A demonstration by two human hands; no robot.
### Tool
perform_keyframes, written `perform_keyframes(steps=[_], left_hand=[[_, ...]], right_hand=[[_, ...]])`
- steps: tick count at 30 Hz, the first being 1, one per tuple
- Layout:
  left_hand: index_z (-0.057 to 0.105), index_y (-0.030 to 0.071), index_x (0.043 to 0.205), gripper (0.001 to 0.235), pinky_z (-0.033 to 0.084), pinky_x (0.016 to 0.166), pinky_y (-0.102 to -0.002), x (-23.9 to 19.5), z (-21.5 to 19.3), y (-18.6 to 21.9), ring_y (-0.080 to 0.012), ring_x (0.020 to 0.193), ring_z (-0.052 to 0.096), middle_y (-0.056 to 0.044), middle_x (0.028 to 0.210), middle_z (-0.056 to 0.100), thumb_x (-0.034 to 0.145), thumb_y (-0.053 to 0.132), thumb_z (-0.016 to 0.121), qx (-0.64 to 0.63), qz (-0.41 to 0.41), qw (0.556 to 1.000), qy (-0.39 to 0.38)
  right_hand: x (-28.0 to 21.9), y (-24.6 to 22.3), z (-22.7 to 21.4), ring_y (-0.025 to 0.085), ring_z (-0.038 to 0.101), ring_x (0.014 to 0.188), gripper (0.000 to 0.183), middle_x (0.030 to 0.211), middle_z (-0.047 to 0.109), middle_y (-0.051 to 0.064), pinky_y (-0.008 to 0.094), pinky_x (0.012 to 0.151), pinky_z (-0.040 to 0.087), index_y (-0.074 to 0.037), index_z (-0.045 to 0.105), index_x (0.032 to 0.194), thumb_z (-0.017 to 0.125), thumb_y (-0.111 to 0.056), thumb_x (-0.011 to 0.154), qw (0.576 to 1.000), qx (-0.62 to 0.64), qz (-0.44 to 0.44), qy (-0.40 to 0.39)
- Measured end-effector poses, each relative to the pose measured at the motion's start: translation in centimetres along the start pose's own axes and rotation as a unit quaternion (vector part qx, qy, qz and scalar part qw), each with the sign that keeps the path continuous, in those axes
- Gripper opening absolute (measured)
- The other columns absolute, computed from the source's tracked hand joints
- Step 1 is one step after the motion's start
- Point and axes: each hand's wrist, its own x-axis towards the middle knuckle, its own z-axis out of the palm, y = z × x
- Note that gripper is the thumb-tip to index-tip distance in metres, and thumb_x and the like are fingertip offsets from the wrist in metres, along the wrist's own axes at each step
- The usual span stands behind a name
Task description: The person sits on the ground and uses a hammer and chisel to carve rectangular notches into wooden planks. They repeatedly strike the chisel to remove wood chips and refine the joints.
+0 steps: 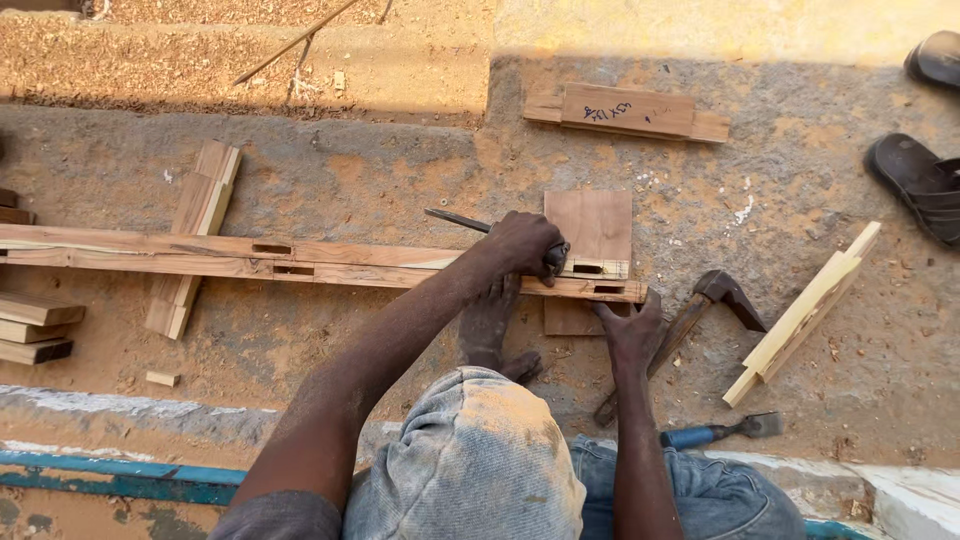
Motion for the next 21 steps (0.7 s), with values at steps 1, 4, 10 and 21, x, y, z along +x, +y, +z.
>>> perform_keyframes(steps=[1,4,10,21], left_hand=[[0.076,0.017,0.095,0.059,0.057,0.078,-0.041,0.7,0.2,0.5,-0.0242,0.086,0.071,-0.005,0.088,0.076,0.054,0.053,0.098,0.003,0.007,1.0,-0.012],[0.078,0.018,0.095,0.053,0.058,0.077,-0.042,1.1,1.9,0.7,-0.0239,0.086,0.073,-0.004,0.09,0.076,0.06,0.054,0.095,-0.022,0.032,0.999,-0.007],[0.076,0.017,0.097,0.062,0.057,0.077,-0.043,1.3,0.6,0.5,-0.0251,0.086,0.072,-0.005,0.089,0.075,0.056,0.06,0.095,-0.002,0.004,0.999,-0.044],[0.074,0.016,0.094,0.061,0.058,0.075,-0.042,2.4,-0.5,0.4,-0.0216,0.08,0.073,-0.003,0.084,0.075,0.056,0.059,0.093,-0.034,-0.034,0.993,-0.111]], right_hand=[[0.0,0.1,-0.5,0.033,0.074,0.099,0.072,0.11,0.074,0.019,0.044,0.089,0.06,0.002,0.062,0.118,0.097,-0.033,0.067,0.999,-0.029,0.009,0.008],[-1.1,0.7,-0.8,0.035,0.073,0.094,0.07,0.106,0.073,0.021,0.045,0.084,0.059,0.002,0.06,0.115,0.098,-0.031,0.066,0.995,-0.091,0.043,0.016],[-0.6,-0.6,-0.2,0.037,0.072,0.096,0.082,0.107,0.071,0.024,0.046,0.082,0.058,0.004,0.055,0.122,0.099,-0.032,0.064,0.995,-0.093,0.026,0.025],[0.4,6.3,-2.5,0.035,0.067,0.115,0.068,0.127,0.069,0.024,0.048,0.097,0.055,0.0,0.065,0.128,0.093,-0.035,0.078,0.992,-0.105,-0.017,-0.073]])
